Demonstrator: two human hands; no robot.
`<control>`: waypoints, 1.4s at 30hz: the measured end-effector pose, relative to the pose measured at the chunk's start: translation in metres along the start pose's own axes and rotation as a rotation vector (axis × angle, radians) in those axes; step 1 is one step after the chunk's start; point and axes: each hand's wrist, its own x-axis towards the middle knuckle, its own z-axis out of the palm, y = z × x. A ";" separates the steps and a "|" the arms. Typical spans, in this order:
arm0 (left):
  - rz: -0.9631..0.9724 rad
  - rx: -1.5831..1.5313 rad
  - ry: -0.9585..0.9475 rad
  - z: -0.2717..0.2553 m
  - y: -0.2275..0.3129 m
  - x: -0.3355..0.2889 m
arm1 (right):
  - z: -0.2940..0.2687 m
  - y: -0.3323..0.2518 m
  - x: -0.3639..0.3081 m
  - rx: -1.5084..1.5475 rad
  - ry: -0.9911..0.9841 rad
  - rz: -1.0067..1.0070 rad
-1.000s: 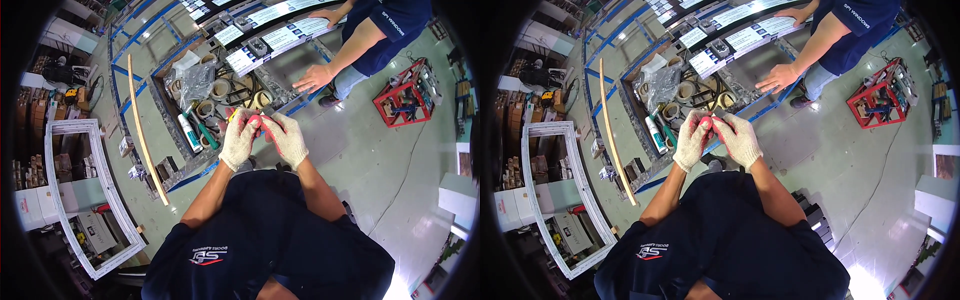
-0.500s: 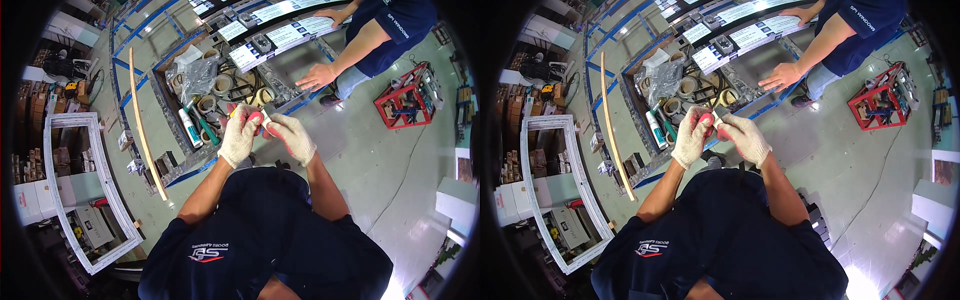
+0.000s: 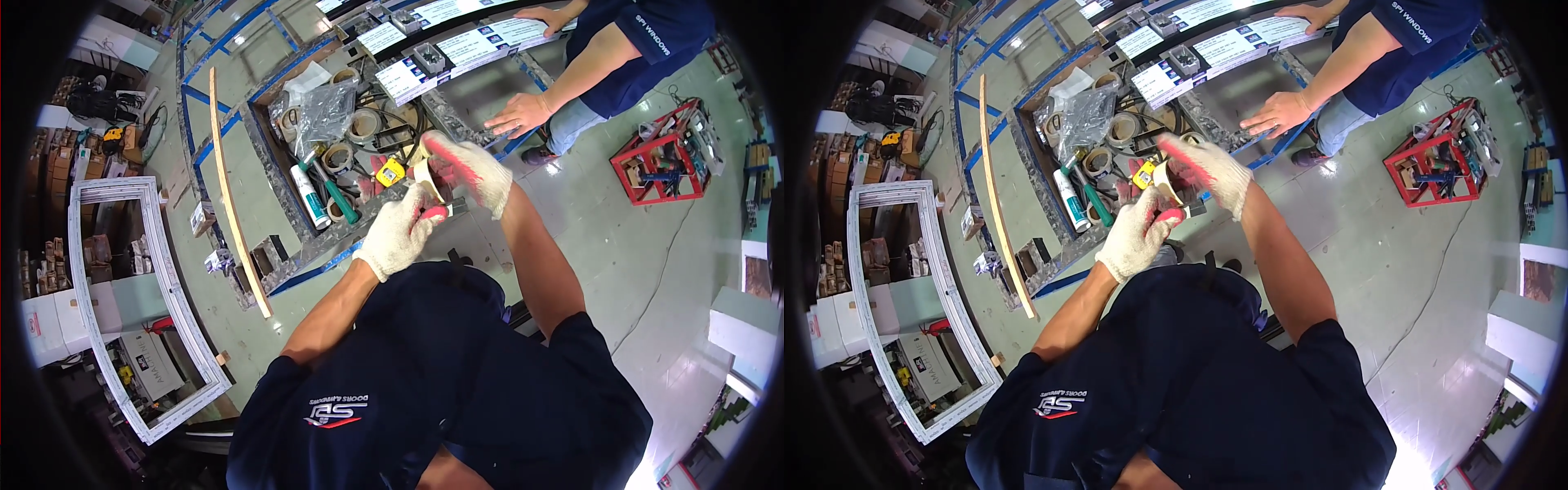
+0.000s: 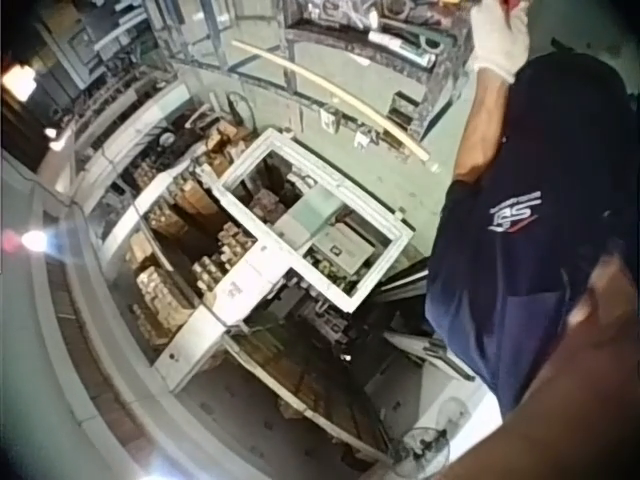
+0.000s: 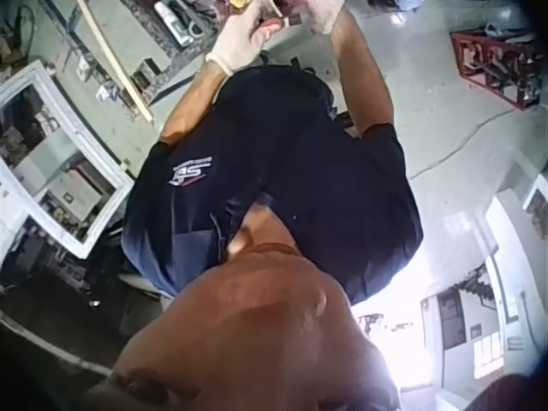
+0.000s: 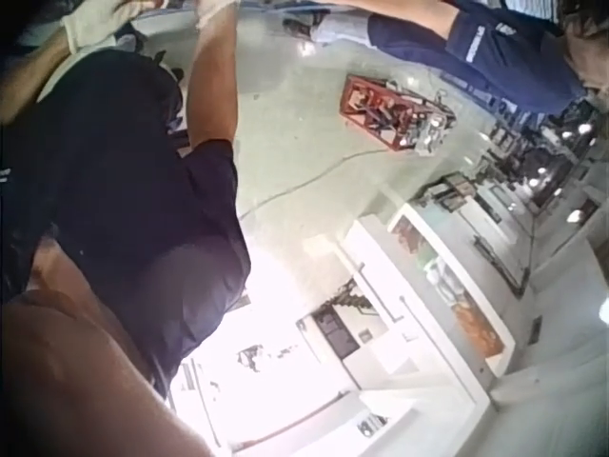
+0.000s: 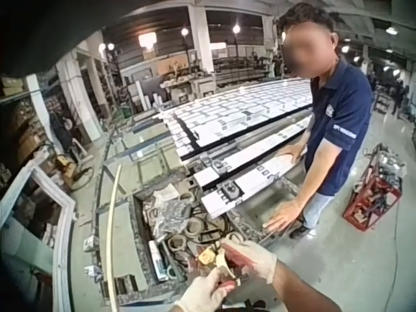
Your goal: The person assembles metal profiles and brackets by applying sealant tape to them at a workbench.
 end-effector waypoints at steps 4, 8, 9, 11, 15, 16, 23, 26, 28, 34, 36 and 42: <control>0.035 0.046 -0.025 0.001 -0.002 -0.001 | 0.017 -0.013 0.012 -0.132 0.022 -0.030; 0.000 -0.021 -0.044 -0.006 0.004 -0.002 | 0.024 -0.015 0.019 -0.173 0.064 -0.098; -0.003 -0.056 -0.068 -0.009 0.007 -0.001 | 0.023 -0.014 0.023 -0.183 0.077 -0.117; 0.018 -0.042 -0.064 -0.008 0.006 -0.003 | 0.025 -0.018 0.020 -0.162 0.072 -0.098; -0.004 0.050 0.001 -0.002 -0.010 -0.003 | 0.031 -0.041 0.002 -0.211 0.070 -0.059; 0.005 0.079 -0.005 0.000 -0.021 -0.003 | 0.030 -0.038 0.004 -0.177 0.070 -0.071; -0.012 -0.060 0.216 0.003 -0.034 0.006 | 0.036 -0.040 -0.033 0.102 0.045 -0.298; 0.006 -0.009 0.269 -0.006 -0.036 0.013 | 0.046 -0.035 -0.050 0.091 0.119 -0.343; 0.059 0.057 0.325 -0.011 -0.035 0.017 | 0.026 -0.017 -0.046 -0.106 0.180 -0.295; 0.081 0.125 0.236 -0.020 -0.025 0.017 | 0.032 -0.023 -0.061 -0.181 -0.062 -0.104; 0.098 0.123 0.250 -0.022 -0.027 0.018 | 0.042 -0.025 -0.069 -0.032 -0.064 -0.088; 0.014 -0.018 0.232 -0.017 -0.029 0.022 | 0.055 -0.014 -0.080 -0.146 0.154 -0.129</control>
